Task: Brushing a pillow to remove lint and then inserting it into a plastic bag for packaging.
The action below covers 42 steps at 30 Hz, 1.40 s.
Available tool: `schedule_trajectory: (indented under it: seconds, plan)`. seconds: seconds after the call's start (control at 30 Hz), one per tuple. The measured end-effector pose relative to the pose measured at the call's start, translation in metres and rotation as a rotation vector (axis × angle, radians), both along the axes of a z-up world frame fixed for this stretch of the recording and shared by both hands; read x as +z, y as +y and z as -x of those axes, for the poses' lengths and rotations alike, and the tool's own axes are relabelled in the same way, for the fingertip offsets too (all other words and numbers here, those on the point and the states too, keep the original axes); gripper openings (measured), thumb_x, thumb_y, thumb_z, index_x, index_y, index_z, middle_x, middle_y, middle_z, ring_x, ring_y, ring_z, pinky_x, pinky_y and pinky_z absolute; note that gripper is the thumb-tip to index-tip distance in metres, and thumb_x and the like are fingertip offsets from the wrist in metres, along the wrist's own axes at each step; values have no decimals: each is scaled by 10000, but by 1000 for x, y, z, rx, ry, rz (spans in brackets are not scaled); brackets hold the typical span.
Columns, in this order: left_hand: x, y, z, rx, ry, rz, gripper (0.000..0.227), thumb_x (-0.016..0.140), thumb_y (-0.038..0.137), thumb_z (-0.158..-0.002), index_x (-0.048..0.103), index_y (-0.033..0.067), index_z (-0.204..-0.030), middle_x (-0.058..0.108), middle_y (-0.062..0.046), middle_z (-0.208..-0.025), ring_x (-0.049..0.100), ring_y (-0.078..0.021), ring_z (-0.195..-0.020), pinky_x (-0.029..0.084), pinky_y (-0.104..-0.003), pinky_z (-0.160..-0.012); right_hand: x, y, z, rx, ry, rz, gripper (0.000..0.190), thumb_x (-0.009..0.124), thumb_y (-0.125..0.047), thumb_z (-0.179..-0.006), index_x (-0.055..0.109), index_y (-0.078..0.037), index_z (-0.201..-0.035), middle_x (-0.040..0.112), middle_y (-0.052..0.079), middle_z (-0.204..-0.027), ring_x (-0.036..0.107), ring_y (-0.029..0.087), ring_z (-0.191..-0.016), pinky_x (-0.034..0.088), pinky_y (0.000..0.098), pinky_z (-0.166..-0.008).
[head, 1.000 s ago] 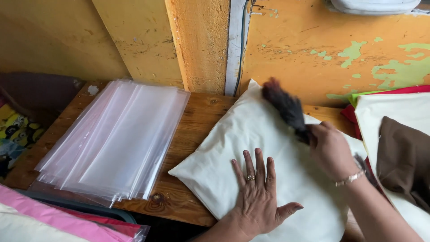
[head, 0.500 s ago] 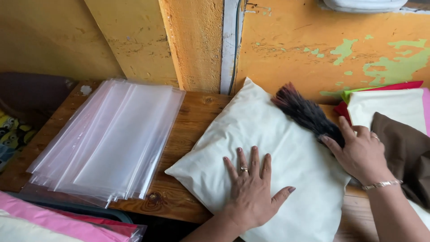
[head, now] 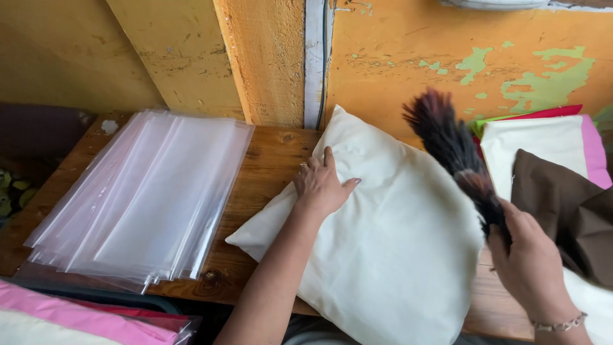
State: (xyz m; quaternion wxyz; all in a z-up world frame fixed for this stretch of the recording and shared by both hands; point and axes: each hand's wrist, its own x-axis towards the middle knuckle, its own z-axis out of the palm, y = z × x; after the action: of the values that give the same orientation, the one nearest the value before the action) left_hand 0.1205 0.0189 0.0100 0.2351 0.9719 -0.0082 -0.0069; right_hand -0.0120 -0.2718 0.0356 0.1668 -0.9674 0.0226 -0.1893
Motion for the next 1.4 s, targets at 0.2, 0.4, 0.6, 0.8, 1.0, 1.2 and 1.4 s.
schedule_trajectory:
  seconds: [0.2, 0.4, 0.6, 0.8, 1.0, 1.2, 1.4]
  plan:
    - [89, 20, 48, 309, 147, 446, 723, 170, 692, -783, 618, 185, -1038, 668, -180, -1040, 573, -404, -1078, 423, -459, -961, -31, 61, 48, 261, 124, 250, 637, 508, -165, -790, 388, -340, -1391, 467, -2, -934, 560, 290, -518, 483, 444, -451]
    - [-5, 56, 36, 299, -69, 85, 101, 443, 91, -894, 525, 42, -929, 646, -187, -886, 630, -400, -836, 508, -506, -652, -57, -20, -11, -244, 393, 190, 516, 435, -227, -859, 444, -401, -1345, 496, 115, -1029, 646, 423, -766, 531, 534, -703]
    - [-6, 36, 43, 125, -446, -160, 141, 582, 184, -851, 526, 79, -926, 500, -168, -1064, 482, -408, -1023, 364, -525, -874, -46, -20, -4, -193, 125, 99, 494, 471, -141, -875, 504, -181, -1367, 583, 143, -1119, 616, 395, -892, 506, 522, -710]
    - [27, 20, 52, -132, 41, -136, 749, 417, 109, -792, 109, 154, -1473, 113, -50, -1546, -91, -507, -1369, -93, -774, -984, -16, 61, 26, 194, 344, 377, 726, 503, -163, -744, 305, -330, -1422, 485, 35, -888, 611, 322, -627, 474, 486, -517]
    - [48, 15, 55, -47, 296, -132, 657, 170, 512, -905, 49, 248, -1494, -89, 35, -1577, -168, -389, -1418, -77, -767, -999, -19, 1, -45, -241, 492, 243, 542, 350, -148, -870, 440, -346, -1367, 597, 113, -1020, 665, 394, -835, 521, 477, -681]
    - [33, 15, 54, -38, 221, -132, 669, 189, 521, -901, 83, 221, -1489, -52, -22, -1574, -134, -432, -1405, -23, -776, -990, 9, 19, -21, -266, 366, -369, 367, 480, -188, -946, 557, -86, -1290, 657, 190, -752, 611, 328, -496, 509, 385, -623]
    - [-21, 15, 31, 128, -272, -174, 440, 616, 315, -705, 519, 138, -1095, 480, -139, -1104, 447, -384, -1085, 386, -570, -774, -4, 42, 29, -142, 630, -244, 850, 764, -466, -593, 435, -273, -1353, 699, 66, -1139, 670, 209, -1076, 489, 285, -887]
